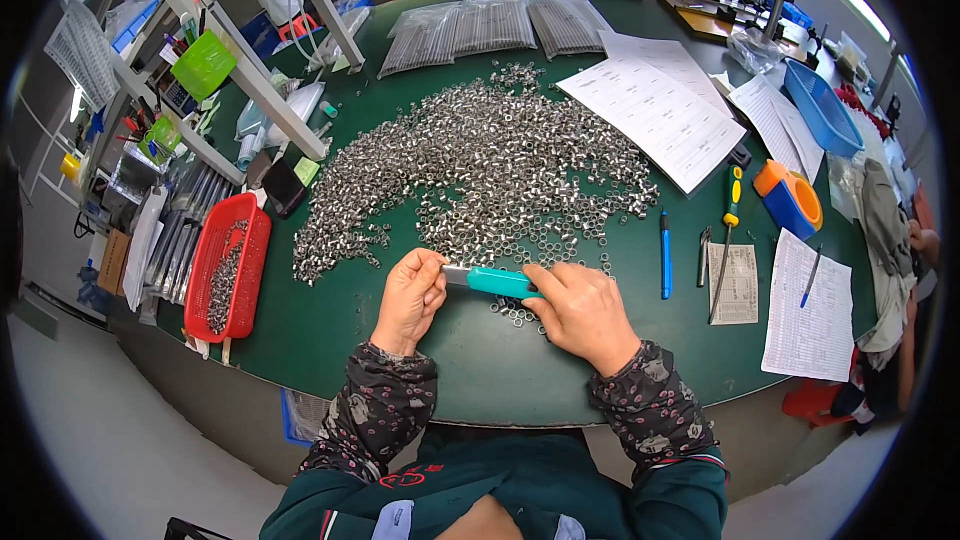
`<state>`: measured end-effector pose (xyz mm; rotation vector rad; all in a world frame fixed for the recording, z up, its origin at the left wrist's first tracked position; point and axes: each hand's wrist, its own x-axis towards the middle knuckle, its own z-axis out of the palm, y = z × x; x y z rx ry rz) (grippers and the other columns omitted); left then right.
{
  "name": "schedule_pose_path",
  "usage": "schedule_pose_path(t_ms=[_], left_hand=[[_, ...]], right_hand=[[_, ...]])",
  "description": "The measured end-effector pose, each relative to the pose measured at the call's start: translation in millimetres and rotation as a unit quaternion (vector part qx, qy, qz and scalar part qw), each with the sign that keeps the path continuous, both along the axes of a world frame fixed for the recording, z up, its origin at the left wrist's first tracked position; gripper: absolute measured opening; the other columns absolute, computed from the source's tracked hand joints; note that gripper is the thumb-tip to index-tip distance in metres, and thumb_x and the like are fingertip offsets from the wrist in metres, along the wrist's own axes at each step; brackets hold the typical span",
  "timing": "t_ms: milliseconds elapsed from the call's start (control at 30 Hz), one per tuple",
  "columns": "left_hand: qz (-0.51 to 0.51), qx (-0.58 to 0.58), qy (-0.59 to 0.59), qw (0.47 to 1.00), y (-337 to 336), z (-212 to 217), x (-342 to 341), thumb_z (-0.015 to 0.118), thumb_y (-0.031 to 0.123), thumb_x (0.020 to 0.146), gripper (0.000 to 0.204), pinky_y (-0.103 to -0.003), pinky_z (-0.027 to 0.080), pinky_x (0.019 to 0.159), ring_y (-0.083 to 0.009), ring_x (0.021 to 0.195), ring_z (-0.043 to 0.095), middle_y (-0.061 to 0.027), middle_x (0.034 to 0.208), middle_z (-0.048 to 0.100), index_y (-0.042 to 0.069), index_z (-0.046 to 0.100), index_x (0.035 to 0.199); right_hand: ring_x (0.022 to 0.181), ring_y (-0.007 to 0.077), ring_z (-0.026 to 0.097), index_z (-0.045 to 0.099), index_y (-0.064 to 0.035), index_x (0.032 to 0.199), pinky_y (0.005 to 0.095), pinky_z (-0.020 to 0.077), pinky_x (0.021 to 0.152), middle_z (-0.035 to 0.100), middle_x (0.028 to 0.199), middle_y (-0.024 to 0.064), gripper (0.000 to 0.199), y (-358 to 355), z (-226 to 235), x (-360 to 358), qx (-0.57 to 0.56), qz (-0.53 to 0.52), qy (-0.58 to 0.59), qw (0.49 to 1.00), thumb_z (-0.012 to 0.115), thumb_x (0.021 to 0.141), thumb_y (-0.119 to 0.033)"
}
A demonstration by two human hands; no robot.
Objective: Sorting and inspecting small metal components using a utility knife on a workbench in a factory.
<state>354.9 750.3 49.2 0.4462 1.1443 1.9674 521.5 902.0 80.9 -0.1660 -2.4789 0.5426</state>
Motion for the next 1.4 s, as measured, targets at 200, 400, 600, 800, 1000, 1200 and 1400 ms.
schedule_pose_path(t_ms=[200,400,600,800,1000,1200,1400], left_hand=[[0.000,0.001,-0.001,1.000,0.5,-1.5,0.1,0.052,0.014,0.088,0.010,-0.014,0.025,0.037,-0.0007,0.043,0.033,-0.0004,0.063,0.049,0.004,0.054,0.085],[-0.008,0.002,-0.005,1.000,0.2,-1.2,-1.3,0.051,0.016,0.089,0.012,-0.014,0.024,0.037,-0.0007,0.043,0.031,0.0000,0.063,0.047,0.005,0.053,0.083],[-0.014,-0.003,-0.011,1.000,0.6,-1.4,-2.9,0.050,0.017,0.089,0.014,-0.014,0.023,0.036,-0.0003,0.042,0.030,0.0003,0.062,0.047,0.006,0.051,0.081],[-0.018,-0.019,-0.031,0.999,2.0,3.1,3.1,0.047,0.026,0.091,0.025,-0.014,0.022,0.034,-0.0008,0.041,0.029,0.0005,0.060,0.047,0.006,0.050,0.077],[0.005,0.012,-0.080,0.997,-2.4,-0.4,0.9,0.042,0.026,0.093,0.026,-0.015,0.023,0.035,-0.0035,0.044,0.030,-0.0021,0.064,0.046,0.006,0.049,0.078],[0.120,0.098,-0.065,0.986,-15.0,18.4,-9.4,0.044,0.021,0.092,0.018,-0.015,0.026,0.036,-0.0038,0.048,0.035,-0.0028,0.073,0.049,0.005,0.051,0.088],[0.179,0.159,-0.006,0.971,-57.3,49.4,-15.1,0.044,0.015,0.091,0.014,-0.015,0.030,0.036,-0.0030,0.048,0.037,-0.0067,0.083,0.056,0.004,0.052,0.097]], right_hand=[[0.059,0.0253,0.052,0.057,-0.0074,0.097,0.0357,0.0422,0.053,0.049,0.066,0.0077,0.032,0.1,-1.0,0.7,0.020,-0.001,0.003,1.000,0.066,0.068,-0.015],[0.060,0.0254,0.052,0.057,-0.0070,0.097,0.0360,0.0421,0.053,0.049,0.066,0.0076,0.032,-0.2,0.0,-0.5,0.027,0.003,0.014,1.000,0.067,0.067,-0.014],[0.059,0.0250,0.052,0.057,-0.0064,0.096,0.0356,0.0420,0.053,0.049,0.066,0.0075,0.033,1.4,-0.7,-2.2,0.040,0.005,0.018,0.999,0.067,0.066,-0.014],[0.059,0.0246,0.051,0.057,-0.0050,0.097,0.0347,0.0416,0.053,0.049,0.066,0.0073,0.033,1.5,5.2,1.0,0.050,-0.002,0.035,0.998,0.067,0.066,-0.013],[0.062,0.0242,0.052,0.055,-0.0047,0.102,0.0346,0.0410,0.055,0.051,0.071,0.0075,0.037,-5.9,16.8,7.3,0.002,-0.031,0.027,0.999,0.063,0.066,-0.005],[0.065,0.0233,0.052,0.055,-0.0038,0.106,0.0341,0.0406,0.057,0.053,0.074,0.0069,0.043,-35.5,28.6,27.8,0.047,0.001,0.094,0.994,0.062,0.064,-0.001],[0.060,0.0170,0.047,0.058,-0.0031,0.105,0.0290,0.0355,0.053,0.051,0.073,0.0045,0.038,-58.2,9.4,30.4,0.194,0.054,-0.054,0.978,0.054,0.067,-0.006]])
